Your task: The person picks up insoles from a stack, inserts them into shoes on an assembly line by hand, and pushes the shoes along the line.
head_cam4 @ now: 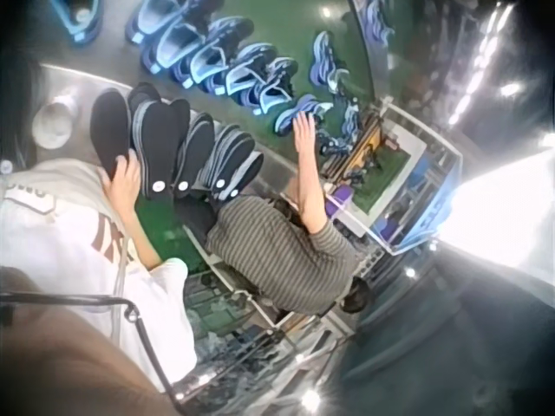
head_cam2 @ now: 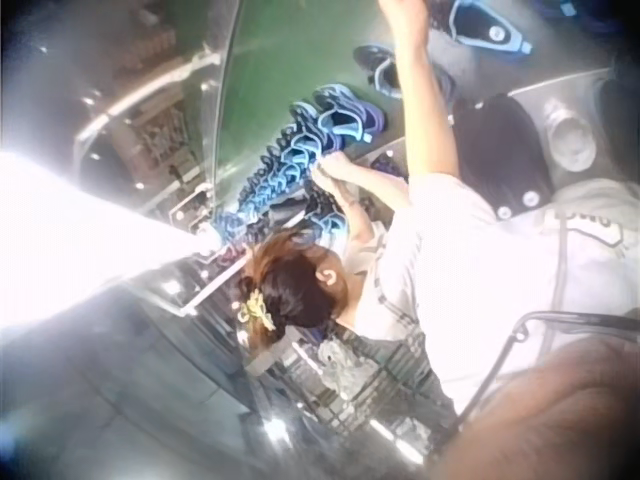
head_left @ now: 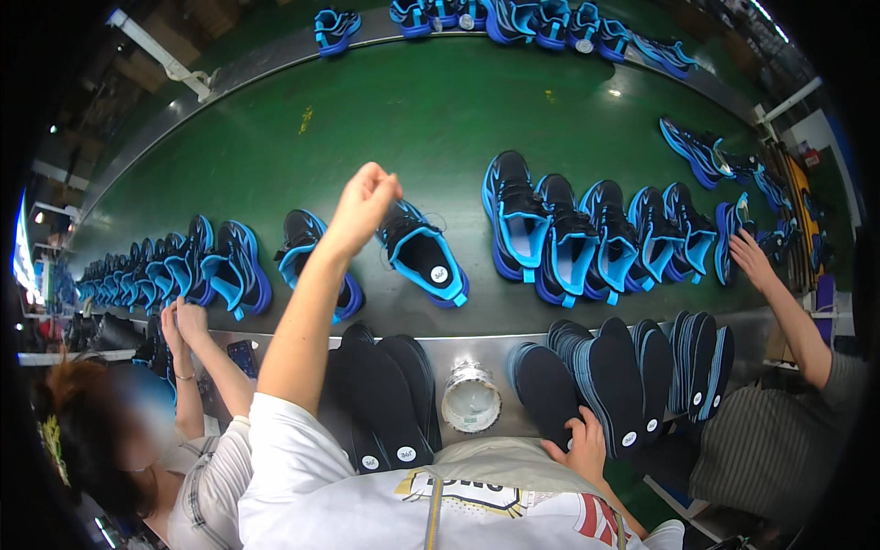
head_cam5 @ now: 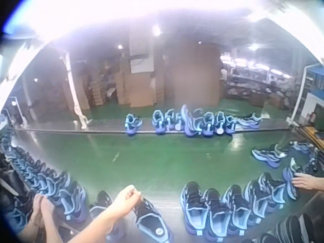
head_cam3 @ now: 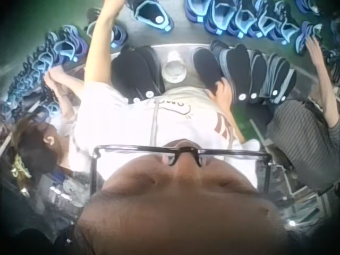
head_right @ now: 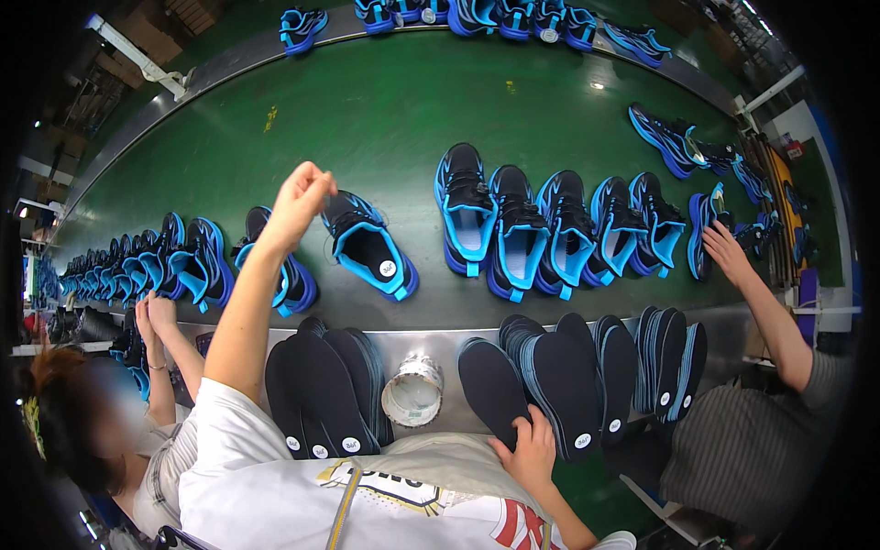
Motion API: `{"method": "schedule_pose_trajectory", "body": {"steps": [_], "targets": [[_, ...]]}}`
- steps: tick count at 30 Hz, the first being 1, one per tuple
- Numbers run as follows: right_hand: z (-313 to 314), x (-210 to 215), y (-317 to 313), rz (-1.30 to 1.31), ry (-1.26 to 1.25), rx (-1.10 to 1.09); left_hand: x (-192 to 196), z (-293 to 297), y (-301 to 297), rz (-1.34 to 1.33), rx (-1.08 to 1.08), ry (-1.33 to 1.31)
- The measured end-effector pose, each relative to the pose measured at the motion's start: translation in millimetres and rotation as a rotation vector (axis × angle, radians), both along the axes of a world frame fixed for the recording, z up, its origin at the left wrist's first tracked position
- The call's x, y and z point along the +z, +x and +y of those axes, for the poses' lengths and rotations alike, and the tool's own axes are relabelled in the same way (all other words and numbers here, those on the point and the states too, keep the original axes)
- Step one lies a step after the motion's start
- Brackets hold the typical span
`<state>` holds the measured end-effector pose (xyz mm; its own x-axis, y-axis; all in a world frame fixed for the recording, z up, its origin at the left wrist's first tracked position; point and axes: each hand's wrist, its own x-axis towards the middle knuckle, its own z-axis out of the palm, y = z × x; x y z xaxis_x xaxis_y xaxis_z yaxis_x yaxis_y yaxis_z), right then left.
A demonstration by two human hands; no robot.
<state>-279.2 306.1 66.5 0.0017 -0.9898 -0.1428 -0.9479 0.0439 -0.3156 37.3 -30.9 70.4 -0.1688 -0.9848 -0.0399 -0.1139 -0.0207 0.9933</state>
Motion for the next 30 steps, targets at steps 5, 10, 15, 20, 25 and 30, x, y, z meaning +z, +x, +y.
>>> {"method": "schedule_pose_trajectory", "body": {"steps": [5, 10, 15, 20, 25, 30], "targets": [[-1, 24, -9, -0.192, 0.011, -0.006, -20, 3, -73, -0.211, -0.056, -0.134], [-56, 87, -8, -0.208, -0.089, 0.126, -41, 6, -128, -0.861, -0.236, -0.588], [-142, 86, -8, -0.039, -0.363, 0.199, -48, -24, -151, -0.989, -0.282, -0.747], [-193, 75, 1, -0.071, -0.484, 0.211, -27, -38, -143, -0.687, -0.266, -0.162], [-218, 41, 15, 0.004, -0.335, 0.388, -47, -22, -127, -0.44, -0.203, 0.156], [-239, -5, 39, 0.091, -0.275, 0.339, -68, 6, -122, -0.13, 0.064, 0.316]]}}
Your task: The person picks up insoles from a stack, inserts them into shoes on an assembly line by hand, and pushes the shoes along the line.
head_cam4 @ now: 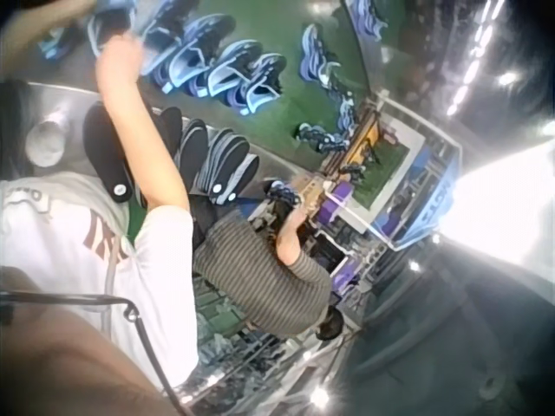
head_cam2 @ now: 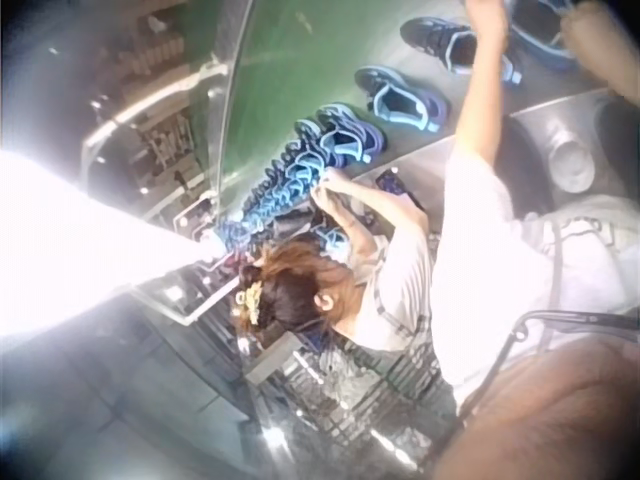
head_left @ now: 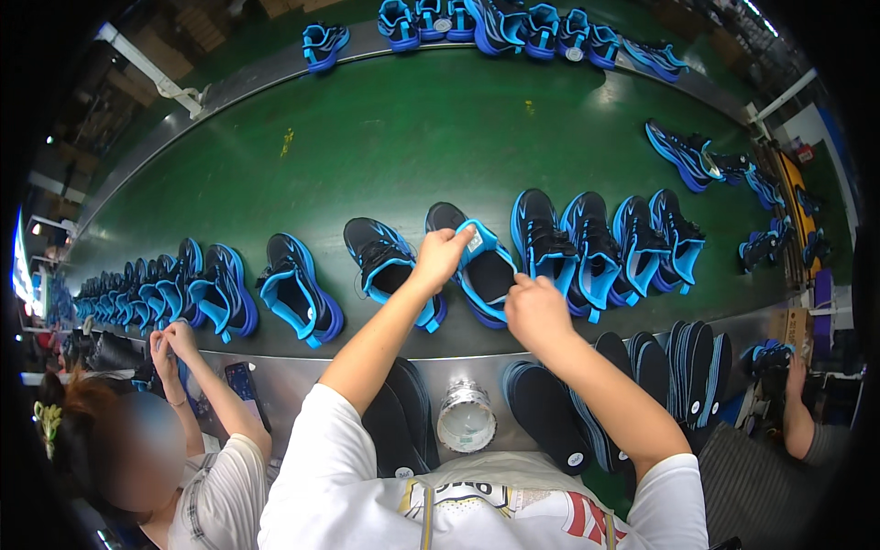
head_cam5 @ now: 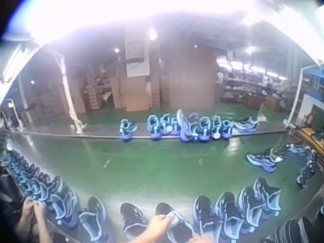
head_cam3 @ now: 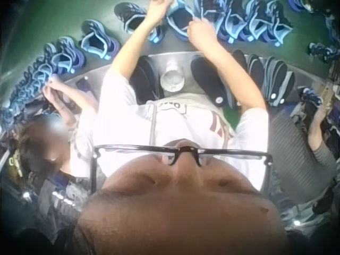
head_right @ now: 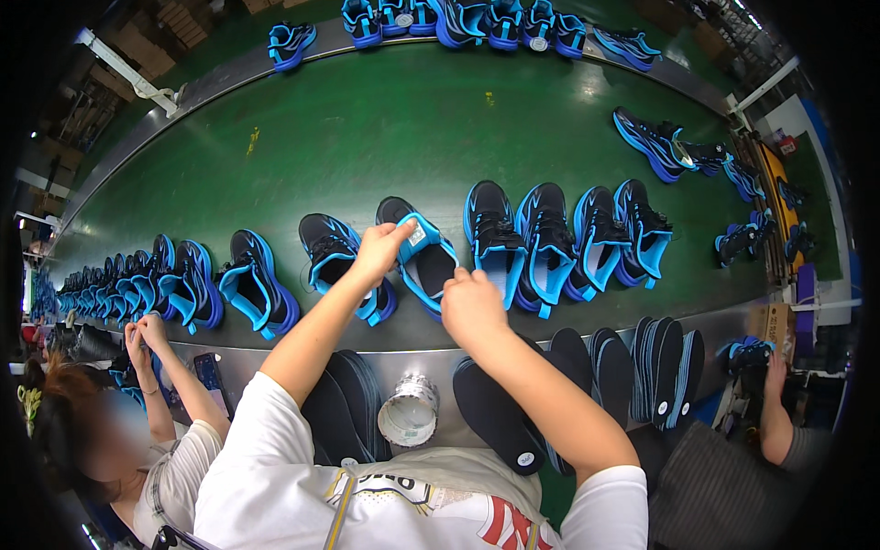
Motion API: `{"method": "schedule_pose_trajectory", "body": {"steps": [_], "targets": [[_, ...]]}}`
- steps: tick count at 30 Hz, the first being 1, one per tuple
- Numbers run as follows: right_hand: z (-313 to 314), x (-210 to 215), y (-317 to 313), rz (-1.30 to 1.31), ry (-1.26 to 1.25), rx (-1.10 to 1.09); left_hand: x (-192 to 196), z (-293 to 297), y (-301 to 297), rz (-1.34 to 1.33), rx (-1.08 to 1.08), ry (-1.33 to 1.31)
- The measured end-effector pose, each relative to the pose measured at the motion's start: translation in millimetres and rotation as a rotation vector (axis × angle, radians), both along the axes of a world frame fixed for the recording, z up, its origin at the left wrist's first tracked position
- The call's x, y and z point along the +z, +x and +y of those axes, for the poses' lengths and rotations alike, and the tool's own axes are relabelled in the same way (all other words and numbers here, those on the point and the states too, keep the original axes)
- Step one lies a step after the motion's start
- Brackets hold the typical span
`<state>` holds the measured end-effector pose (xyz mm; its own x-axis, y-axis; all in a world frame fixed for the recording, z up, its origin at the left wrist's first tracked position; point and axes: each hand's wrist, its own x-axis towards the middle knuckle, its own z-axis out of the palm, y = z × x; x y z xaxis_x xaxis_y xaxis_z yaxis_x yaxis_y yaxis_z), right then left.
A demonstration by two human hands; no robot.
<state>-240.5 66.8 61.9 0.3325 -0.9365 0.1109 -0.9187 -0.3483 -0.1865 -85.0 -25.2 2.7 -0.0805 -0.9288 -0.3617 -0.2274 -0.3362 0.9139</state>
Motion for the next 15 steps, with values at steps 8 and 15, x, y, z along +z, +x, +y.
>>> {"method": "schedule_pose_trajectory", "body": {"steps": [8, 15], "targets": [[-27, -52, 26, 0.017, 0.059, -0.041, 4, 11, -2, 0.044, 0.023, -0.054], [-8, 2, 19, 0.085, 0.219, -0.066, 14, 11, 12, -0.183, -0.078, -0.169]]}}
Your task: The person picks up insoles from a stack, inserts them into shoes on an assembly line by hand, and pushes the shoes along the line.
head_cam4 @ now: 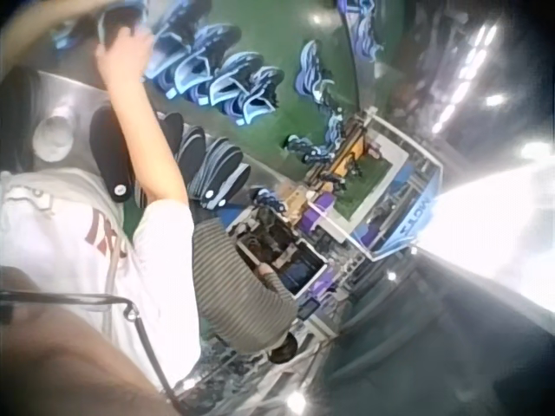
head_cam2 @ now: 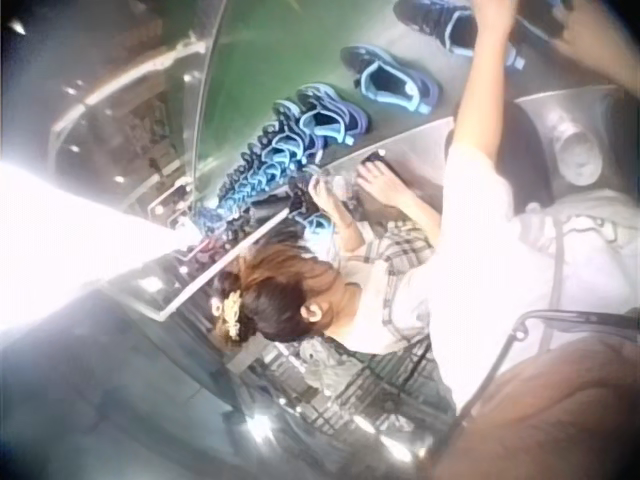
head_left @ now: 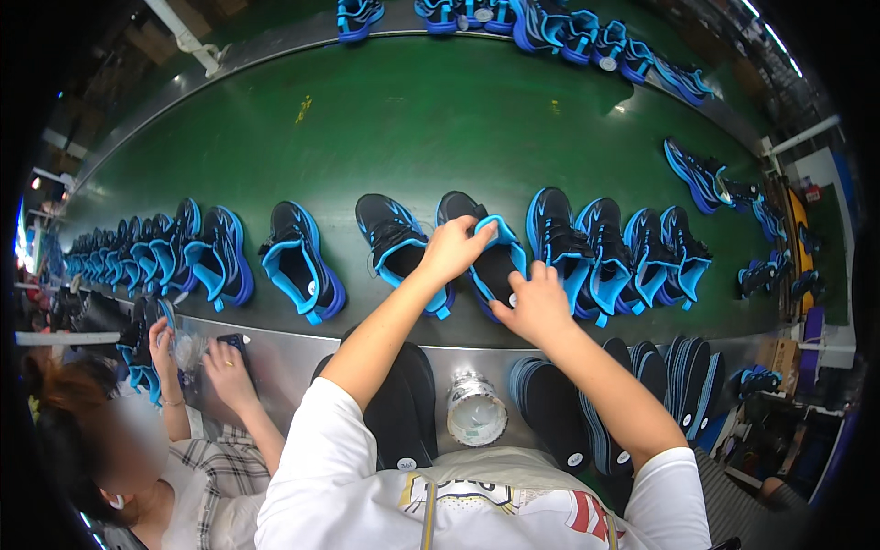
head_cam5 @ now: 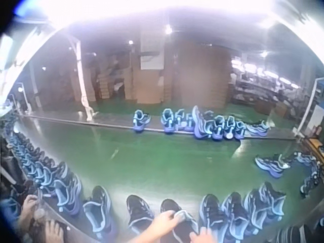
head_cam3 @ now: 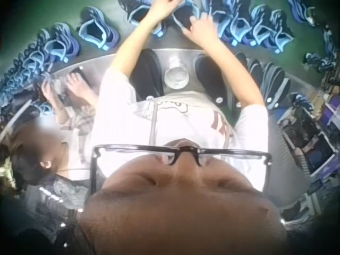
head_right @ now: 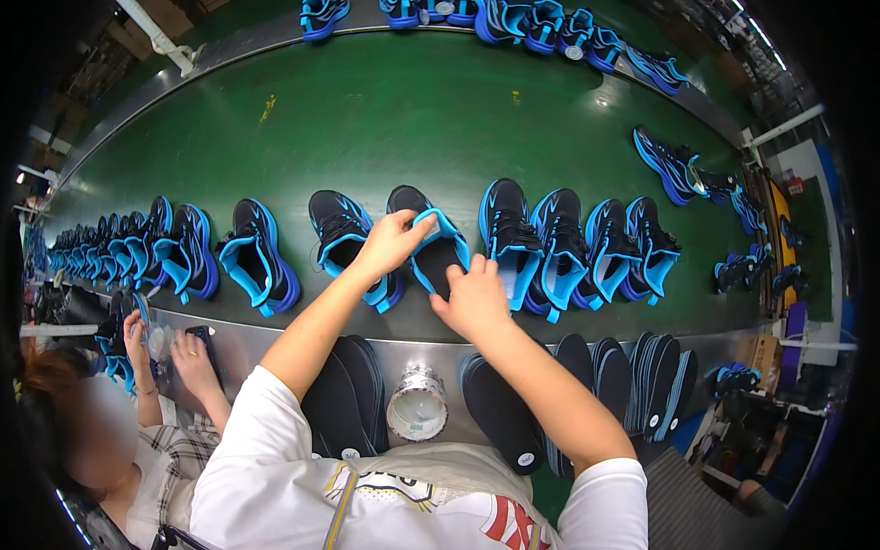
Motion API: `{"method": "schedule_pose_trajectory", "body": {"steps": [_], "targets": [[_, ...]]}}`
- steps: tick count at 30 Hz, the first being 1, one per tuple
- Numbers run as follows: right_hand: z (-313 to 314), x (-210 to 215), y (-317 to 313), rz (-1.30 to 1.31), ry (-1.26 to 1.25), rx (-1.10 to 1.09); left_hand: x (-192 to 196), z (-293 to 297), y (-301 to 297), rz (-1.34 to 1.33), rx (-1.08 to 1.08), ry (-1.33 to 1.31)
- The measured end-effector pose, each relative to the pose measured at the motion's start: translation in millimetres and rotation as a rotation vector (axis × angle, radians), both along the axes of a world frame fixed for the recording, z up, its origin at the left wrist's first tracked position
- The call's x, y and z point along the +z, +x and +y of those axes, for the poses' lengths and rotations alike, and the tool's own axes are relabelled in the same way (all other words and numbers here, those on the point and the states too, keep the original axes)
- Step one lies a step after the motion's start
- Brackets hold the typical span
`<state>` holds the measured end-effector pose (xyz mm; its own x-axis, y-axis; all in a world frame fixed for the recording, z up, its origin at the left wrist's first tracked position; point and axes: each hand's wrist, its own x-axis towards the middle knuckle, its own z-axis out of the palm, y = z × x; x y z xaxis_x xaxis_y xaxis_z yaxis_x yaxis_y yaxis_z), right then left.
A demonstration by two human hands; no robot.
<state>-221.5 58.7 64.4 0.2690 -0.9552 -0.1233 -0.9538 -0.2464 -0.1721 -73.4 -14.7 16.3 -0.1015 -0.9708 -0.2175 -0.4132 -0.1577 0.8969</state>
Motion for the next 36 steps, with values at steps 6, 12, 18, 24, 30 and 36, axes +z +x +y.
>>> {"method": "schedule_pose_trajectory", "body": {"steps": [6, 12, 18, 24, 30, 36], "targets": [[-26, -17, -13, 0.002, 0.115, 0.344, -1, -2, 2, 0.009, -0.053, -0.055], [-29, -54, 2, 0.036, -0.051, 0.388, -12, -1, -4, 0.019, -0.033, -0.073], [-35, -50, 0, -0.101, -0.089, 0.343, -25, 3, -11, -0.126, 0.044, -0.143], [-20, -49, -17, -0.085, -0.132, 0.309, -23, 4, -10, -0.084, 0.038, -0.15], [-41, -68, 4, -0.01, -0.143, 0.293, -18, 5, -11, -0.092, 0.027, -0.142], [-37, -64, -1, -0.079, -0.103, 0.451, -20, 9, -13, -0.124, 0.046, -0.13]]}}
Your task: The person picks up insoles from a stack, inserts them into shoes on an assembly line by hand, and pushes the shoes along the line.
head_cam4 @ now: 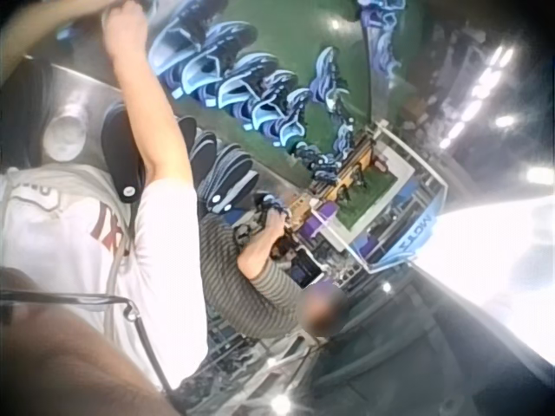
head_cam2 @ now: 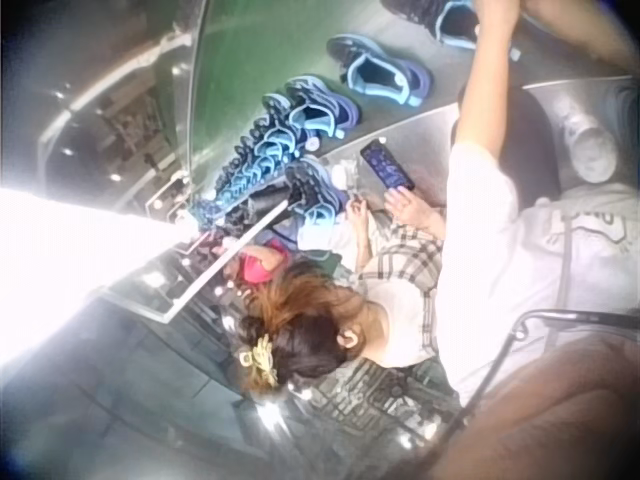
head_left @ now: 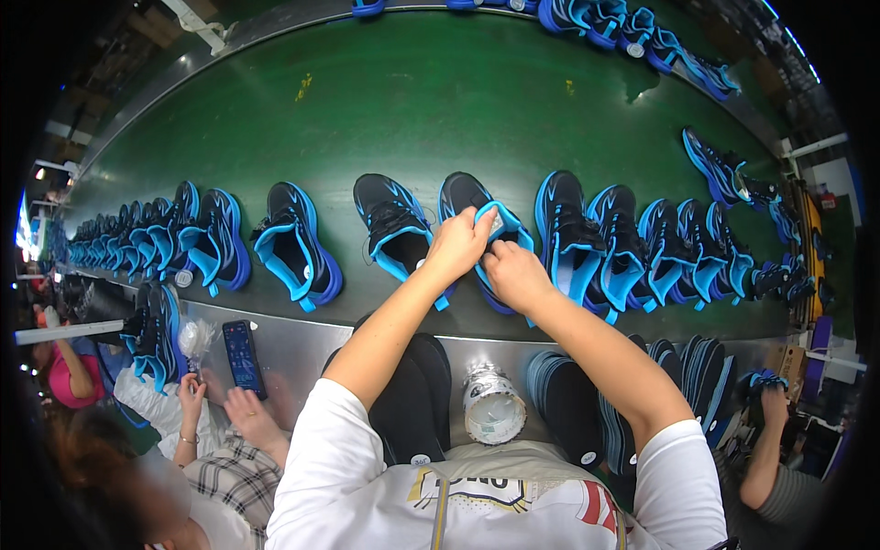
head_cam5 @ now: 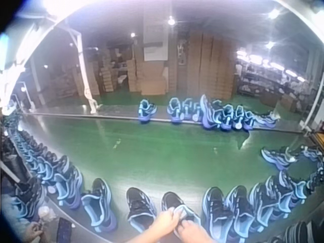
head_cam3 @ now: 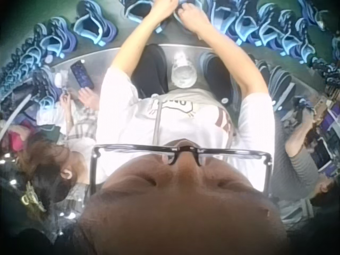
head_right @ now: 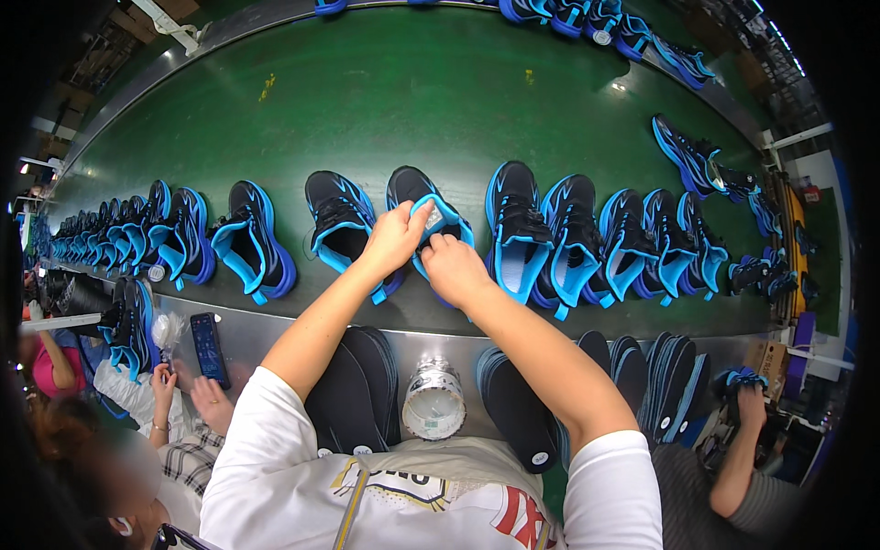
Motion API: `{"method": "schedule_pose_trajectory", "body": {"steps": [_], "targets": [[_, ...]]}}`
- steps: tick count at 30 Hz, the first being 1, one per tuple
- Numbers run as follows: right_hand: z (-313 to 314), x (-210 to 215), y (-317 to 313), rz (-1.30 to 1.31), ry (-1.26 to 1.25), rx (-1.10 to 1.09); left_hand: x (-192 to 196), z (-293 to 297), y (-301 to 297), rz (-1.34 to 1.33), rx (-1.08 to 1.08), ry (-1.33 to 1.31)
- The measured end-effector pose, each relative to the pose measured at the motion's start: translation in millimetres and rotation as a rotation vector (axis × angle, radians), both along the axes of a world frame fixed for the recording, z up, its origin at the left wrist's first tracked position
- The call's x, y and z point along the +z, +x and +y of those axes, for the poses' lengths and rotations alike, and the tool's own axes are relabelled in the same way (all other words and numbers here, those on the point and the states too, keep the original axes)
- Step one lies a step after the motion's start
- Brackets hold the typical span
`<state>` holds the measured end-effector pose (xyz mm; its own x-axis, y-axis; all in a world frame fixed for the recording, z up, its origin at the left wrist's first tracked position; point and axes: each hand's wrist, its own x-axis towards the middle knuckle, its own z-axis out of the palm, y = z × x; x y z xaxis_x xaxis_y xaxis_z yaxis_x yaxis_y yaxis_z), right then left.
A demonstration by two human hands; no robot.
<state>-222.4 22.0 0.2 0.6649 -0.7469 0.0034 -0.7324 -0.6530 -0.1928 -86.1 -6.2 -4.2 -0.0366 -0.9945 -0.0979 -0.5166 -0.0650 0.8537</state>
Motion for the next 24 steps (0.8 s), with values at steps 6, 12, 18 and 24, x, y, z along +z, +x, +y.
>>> {"method": "schedule_pose_trajectory", "body": {"steps": [6, 12, 18, 24], "targets": [[-10, -5, 1, 0.198, -0.024, -0.021, -2, -2, 0, -0.014, -0.042, -0.009], [-9, -1, 1, 0.199, 0.041, -0.051, -5, 1, 0, -0.014, -0.048, -0.015], [-15, 2, 2, 0.321, 0.114, -0.012, 3, 3, -1, 0.013, -0.056, -0.015], [-27, 26, 20, 0.76, 0.507, 0.087, 11, 9, -1, -0.035, -0.068, -0.032]]}}
